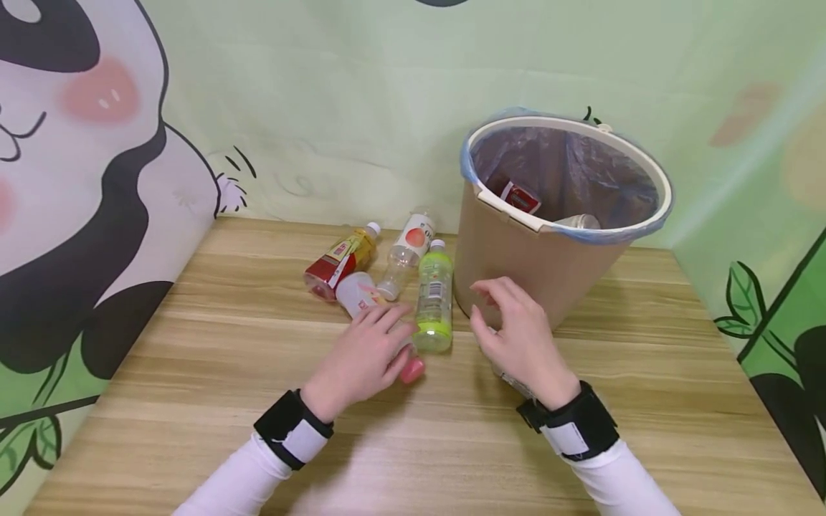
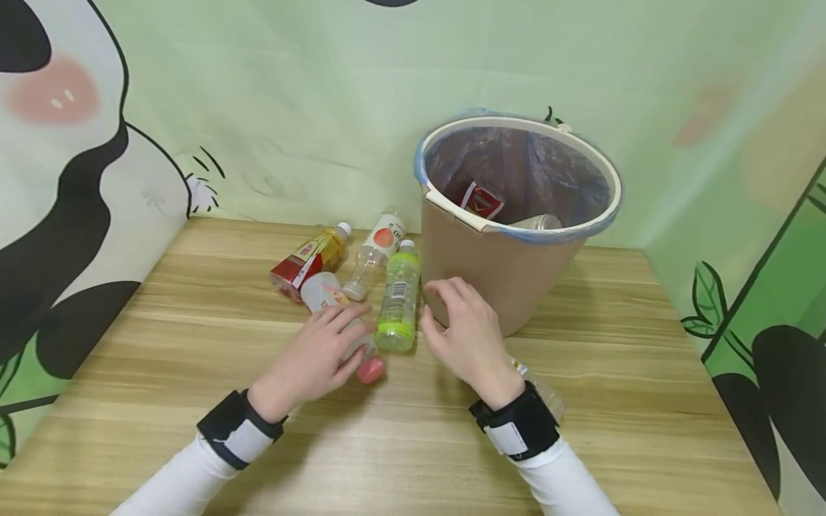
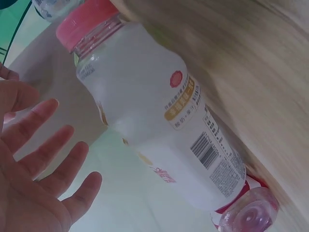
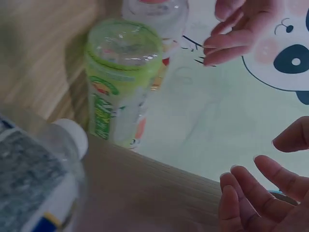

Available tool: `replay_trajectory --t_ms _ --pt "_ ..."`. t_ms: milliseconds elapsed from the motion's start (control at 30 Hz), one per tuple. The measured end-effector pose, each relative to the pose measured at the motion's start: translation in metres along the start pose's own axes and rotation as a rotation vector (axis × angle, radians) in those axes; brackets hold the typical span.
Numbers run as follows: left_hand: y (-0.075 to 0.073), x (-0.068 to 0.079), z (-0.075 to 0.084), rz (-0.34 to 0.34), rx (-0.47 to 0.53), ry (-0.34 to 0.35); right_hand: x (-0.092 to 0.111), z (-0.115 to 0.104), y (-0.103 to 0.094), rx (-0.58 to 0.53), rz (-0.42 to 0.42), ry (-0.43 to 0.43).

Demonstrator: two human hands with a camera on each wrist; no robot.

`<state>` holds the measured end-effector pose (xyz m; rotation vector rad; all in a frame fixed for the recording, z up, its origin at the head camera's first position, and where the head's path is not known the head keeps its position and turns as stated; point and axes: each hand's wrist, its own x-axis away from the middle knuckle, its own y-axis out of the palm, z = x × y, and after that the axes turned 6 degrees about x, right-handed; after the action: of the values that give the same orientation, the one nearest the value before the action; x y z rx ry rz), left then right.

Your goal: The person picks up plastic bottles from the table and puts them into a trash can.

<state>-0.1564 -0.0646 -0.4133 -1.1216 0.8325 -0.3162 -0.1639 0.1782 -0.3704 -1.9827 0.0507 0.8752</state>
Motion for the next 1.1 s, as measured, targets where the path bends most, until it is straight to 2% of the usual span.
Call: replay_trajectory --t_ms 333,567,900,1100 --pt "0.005 -0.007 0.013 -0.033 -0.035 0.079 0.023 0.022 -0.004 0.079 -0.107 -0.008" --pt "0.009 -0.011 0.023 -0.026 -0.05 0.107 0.045 0.047 -0.014 0.158 -0.184 -0.065" --pt "0.015 -0.011 0.03 -0.034 -0.047 0.142 0.065 0.063 -0.035 0.248 -0.496 -0.079" --pt "0.017 -0.01 0.032 -0.034 -0.042 0.147 0.076 0.071 -0.038 0.233 -0.576 -0.052"
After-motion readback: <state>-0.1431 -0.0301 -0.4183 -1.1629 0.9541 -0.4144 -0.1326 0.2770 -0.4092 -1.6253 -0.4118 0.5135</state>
